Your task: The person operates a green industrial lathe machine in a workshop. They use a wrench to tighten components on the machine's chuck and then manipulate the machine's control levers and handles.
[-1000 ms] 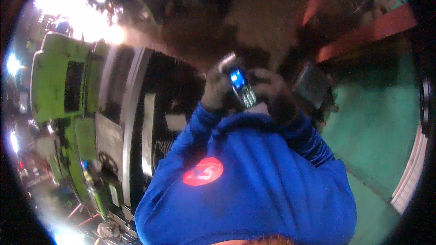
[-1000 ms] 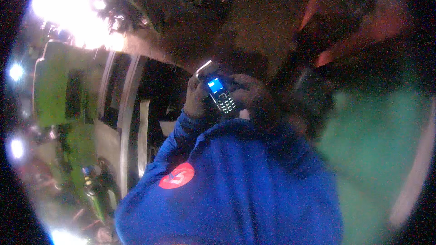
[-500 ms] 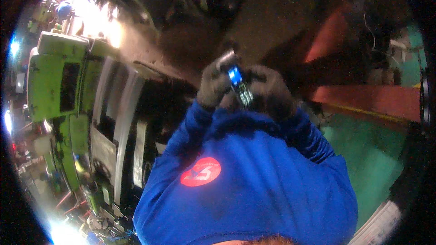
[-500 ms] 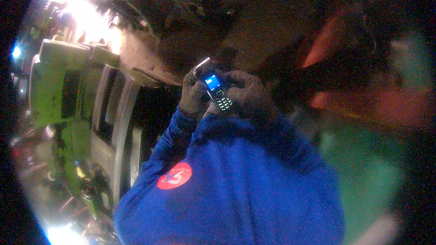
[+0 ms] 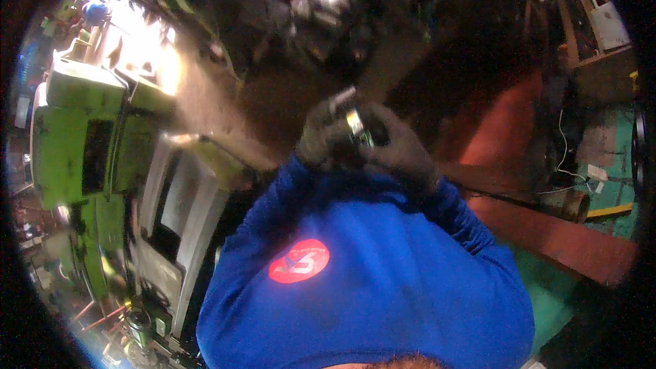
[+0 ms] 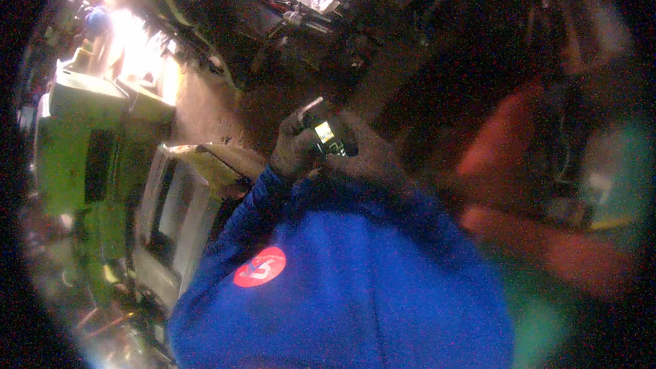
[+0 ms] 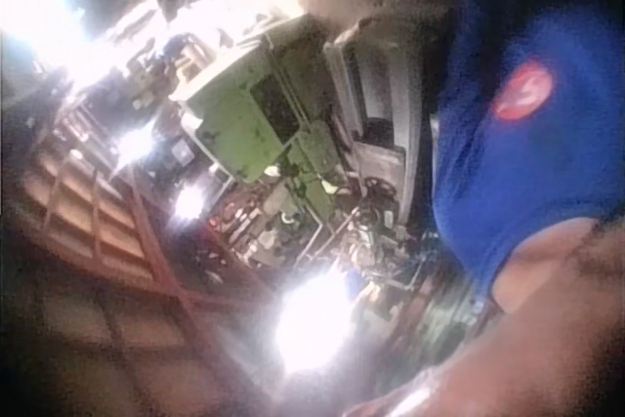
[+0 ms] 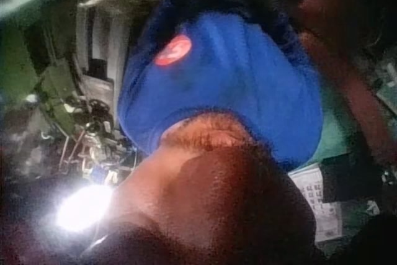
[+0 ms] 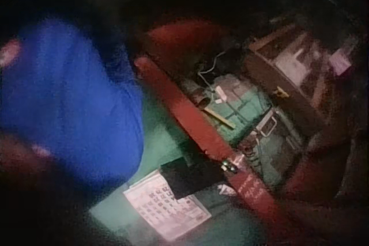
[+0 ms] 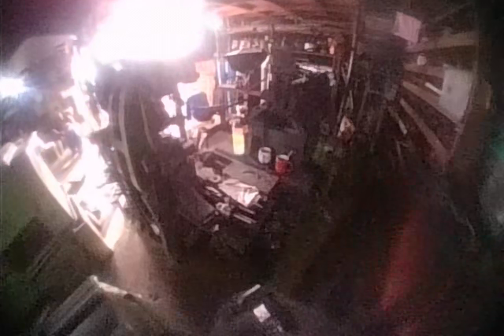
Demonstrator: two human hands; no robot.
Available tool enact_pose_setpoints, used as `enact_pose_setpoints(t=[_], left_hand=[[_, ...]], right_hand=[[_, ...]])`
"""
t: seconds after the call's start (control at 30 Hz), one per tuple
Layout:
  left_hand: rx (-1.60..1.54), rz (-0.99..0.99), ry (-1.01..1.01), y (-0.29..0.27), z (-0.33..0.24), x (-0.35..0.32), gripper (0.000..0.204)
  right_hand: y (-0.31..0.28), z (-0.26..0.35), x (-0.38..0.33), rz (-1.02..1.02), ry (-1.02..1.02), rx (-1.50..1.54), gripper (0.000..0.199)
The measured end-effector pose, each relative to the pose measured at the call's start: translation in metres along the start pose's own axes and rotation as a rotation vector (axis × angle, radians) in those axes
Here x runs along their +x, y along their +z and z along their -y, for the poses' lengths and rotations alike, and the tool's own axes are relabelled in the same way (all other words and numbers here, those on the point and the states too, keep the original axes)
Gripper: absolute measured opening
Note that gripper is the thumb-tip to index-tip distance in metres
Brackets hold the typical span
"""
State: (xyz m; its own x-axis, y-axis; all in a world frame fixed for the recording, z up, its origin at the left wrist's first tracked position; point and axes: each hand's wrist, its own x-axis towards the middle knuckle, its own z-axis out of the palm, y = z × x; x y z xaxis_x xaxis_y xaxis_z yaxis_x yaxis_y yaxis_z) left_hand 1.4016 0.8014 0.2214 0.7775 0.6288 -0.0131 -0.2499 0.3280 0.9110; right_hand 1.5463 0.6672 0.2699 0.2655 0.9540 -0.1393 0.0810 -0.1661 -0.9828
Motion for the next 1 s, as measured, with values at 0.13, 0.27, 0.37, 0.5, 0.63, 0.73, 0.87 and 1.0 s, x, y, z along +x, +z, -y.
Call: enact_pose_setpoints(t=[0.13, 0.27, 0.37, 0.5, 0.63, 0.73, 0.87, 1.0], left_hand=[[-0.106, 0.018, 0.013, -0.03, -0.012, 0.031, 0.069], [-0.033, -0.033, 0.04, -0.045, -0.027, 0.06, 0.067], [-0.038, -0.236, 0.101, -0.049, -0.024, 0.075, 0.065], [-0.014, -0.541, 0.201, -0.078, 0.001, 0.085, 0.059], [0.005, -0.82, 0.128, -0.107, -0.001, 0.077, 0.048], [0.022, -1.135, -0.066, -0.117, -0.008, 0.071, 0.048], [0.058, -1.234, -0.032, -0.109, -0.004, 0.064, 0.046], [0.083, -1.358, -0.15, -0.115, 0.001, 0.083, 0.046]], right_hand=[[0.011, 0.028, 0.043, -0.052, -0.01, -0.281, 0.094], [0.008, 0.06, 0.088, 0.032, 0.156, -0.457, 0.097], [0.003, 0.065, 0.119, 0.048, 0.146, -0.57, 0.097], [-0.021, 0.03, 0.172, 0.085, 0.133, -0.554, 0.095], [-0.057, -0.021, 0.253, -0.018, 0.039, -0.611, 0.085], [-0.089, -0.075, 0.327, -0.087, -0.001, -0.604, 0.08], [-0.121, -0.115, 0.44, -0.105, 0.022, -0.649, 0.073], [-0.149, -0.142, 0.572, -0.165, 0.037, -0.752, 0.067]])
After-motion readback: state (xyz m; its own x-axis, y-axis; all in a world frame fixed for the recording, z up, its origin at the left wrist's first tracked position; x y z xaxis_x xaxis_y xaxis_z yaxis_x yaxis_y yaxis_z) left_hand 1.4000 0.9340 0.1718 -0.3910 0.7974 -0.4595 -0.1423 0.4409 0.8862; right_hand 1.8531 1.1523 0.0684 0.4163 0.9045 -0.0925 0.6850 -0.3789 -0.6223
